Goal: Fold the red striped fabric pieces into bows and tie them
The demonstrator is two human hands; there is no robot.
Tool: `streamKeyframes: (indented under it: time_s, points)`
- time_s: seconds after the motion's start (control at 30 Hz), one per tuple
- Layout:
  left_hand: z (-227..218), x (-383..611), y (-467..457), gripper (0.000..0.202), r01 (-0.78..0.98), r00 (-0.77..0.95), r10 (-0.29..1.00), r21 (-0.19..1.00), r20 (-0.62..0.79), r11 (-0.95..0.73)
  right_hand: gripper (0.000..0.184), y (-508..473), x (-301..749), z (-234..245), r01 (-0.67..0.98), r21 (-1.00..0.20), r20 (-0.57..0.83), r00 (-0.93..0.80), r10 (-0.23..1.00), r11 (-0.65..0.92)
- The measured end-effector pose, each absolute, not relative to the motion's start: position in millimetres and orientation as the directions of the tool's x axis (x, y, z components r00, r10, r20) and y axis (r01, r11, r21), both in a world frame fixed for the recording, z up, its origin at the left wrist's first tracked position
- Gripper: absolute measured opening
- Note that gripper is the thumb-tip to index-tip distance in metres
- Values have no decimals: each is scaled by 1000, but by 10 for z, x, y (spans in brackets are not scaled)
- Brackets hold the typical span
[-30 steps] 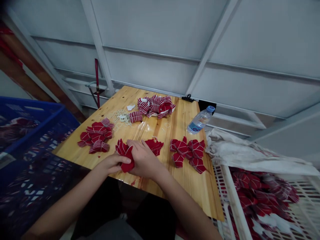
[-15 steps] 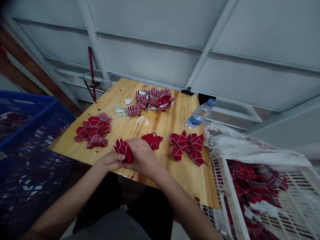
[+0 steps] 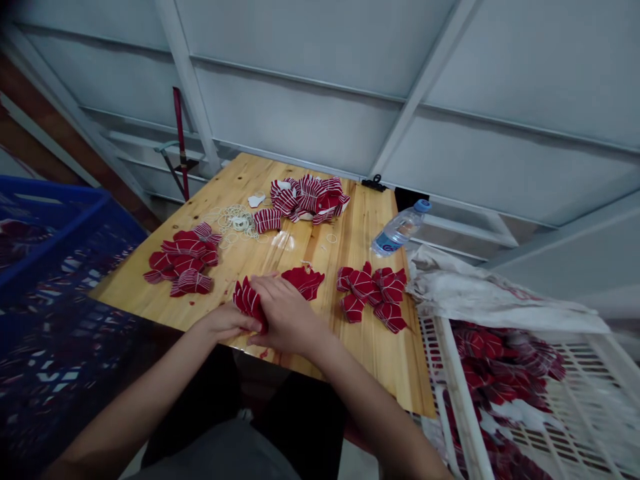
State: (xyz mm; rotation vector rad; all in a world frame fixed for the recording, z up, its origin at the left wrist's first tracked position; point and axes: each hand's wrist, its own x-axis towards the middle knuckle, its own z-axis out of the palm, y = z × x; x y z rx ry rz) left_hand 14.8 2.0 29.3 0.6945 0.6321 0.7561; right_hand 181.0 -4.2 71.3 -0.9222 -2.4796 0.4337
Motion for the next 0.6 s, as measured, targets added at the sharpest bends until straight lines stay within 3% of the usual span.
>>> streamKeyframes:
  time_s: [0.1,0.27,0.43,0.5,0.6]
  points:
    - [330,117,47,84,-466,606,772,702,-190,538,55,-49,1815,641,515,-481,364,-619,696,709]
    - [284,110,57,103,-409,605,773,758,-191,508,72,-95,1753,544,485,-479,430,-597,677,732]
    - [204,111,66,90,-292,759,631,784,-159,549,51,-122,1731,431,456,-440,538,-556,634,773]
    - [186,101,78,80,-243,796,582,794,-165,557,54,-127,1753,403,450,-441,547,-551,630,776]
    - [159,109,78,63,-211,746,631,824,-212,526,64,-135,1788,400,474,-486,483,-554,678,734]
